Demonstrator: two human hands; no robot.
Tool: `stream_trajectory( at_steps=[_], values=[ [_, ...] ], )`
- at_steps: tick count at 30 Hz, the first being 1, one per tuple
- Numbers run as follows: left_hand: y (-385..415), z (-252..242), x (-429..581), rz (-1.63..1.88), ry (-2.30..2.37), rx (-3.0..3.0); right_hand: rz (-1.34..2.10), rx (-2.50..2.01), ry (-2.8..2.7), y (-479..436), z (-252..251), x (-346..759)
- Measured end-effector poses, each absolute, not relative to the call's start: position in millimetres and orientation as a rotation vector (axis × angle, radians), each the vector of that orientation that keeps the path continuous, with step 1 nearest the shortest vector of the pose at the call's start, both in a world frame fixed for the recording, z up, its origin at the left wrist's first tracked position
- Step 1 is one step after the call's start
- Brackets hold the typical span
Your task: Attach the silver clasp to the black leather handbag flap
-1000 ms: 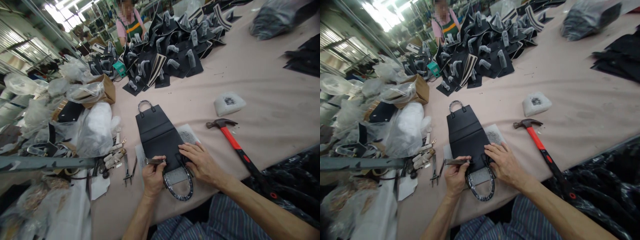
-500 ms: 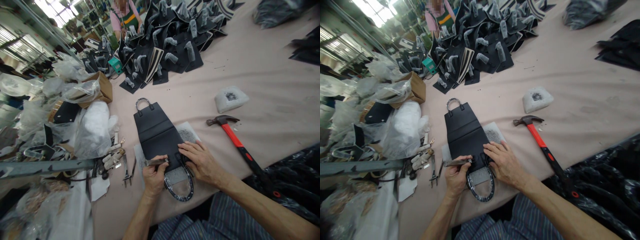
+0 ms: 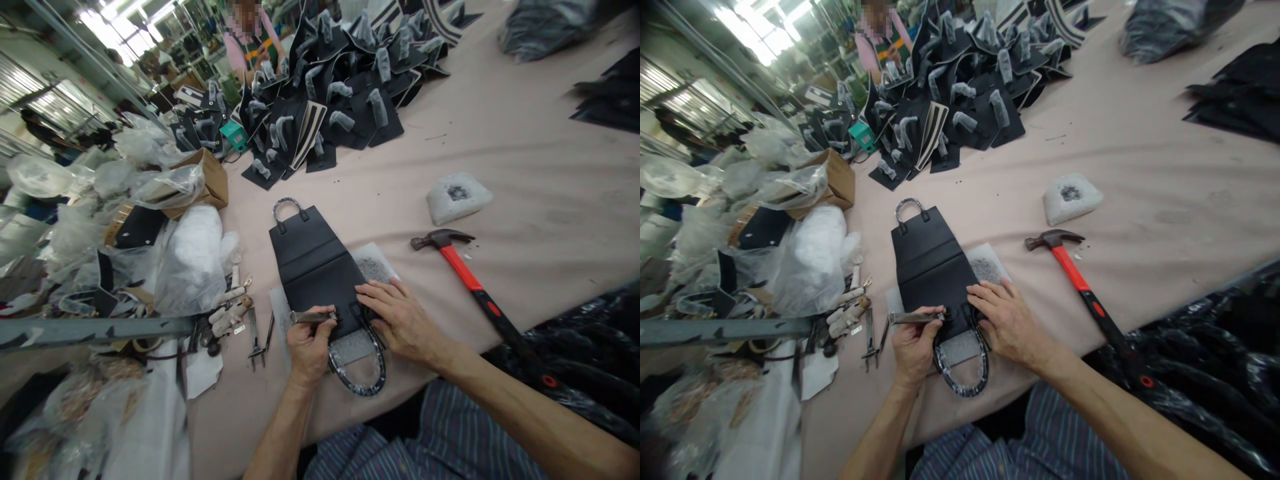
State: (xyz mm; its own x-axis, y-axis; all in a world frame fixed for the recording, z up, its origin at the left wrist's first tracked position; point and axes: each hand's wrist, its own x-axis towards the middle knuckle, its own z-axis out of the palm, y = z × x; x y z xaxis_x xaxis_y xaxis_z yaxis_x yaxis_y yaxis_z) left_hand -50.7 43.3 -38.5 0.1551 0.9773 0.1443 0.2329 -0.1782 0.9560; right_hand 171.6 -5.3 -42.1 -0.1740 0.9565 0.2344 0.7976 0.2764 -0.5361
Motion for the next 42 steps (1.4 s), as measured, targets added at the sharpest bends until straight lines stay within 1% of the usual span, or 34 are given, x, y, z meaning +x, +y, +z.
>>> stream_trajectory(
  at_steps=[12,21,28,37,42],
  values=[
    [44,-36,-48,1.104,1.216,1.715,0.385,-1.581,-2.033,-6,-43,172],
    [46,-41,-55,1.019,1.225,1.738,0.365,-1.561,-2.012,-6,-43,172],
    [48,-39,-53,1.016,1.217,1.734,0.364,-1.569,-2.043,-6,-45,172],
    [44,-24,-39,0.993,1.163,1.951,0.365,-1.573,-2.048,-7,-42,172],
    [45,-24,-38,0.971,1.233,1.878,0.357,-1.572,-2.041,-7,-41,171]
  ],
)
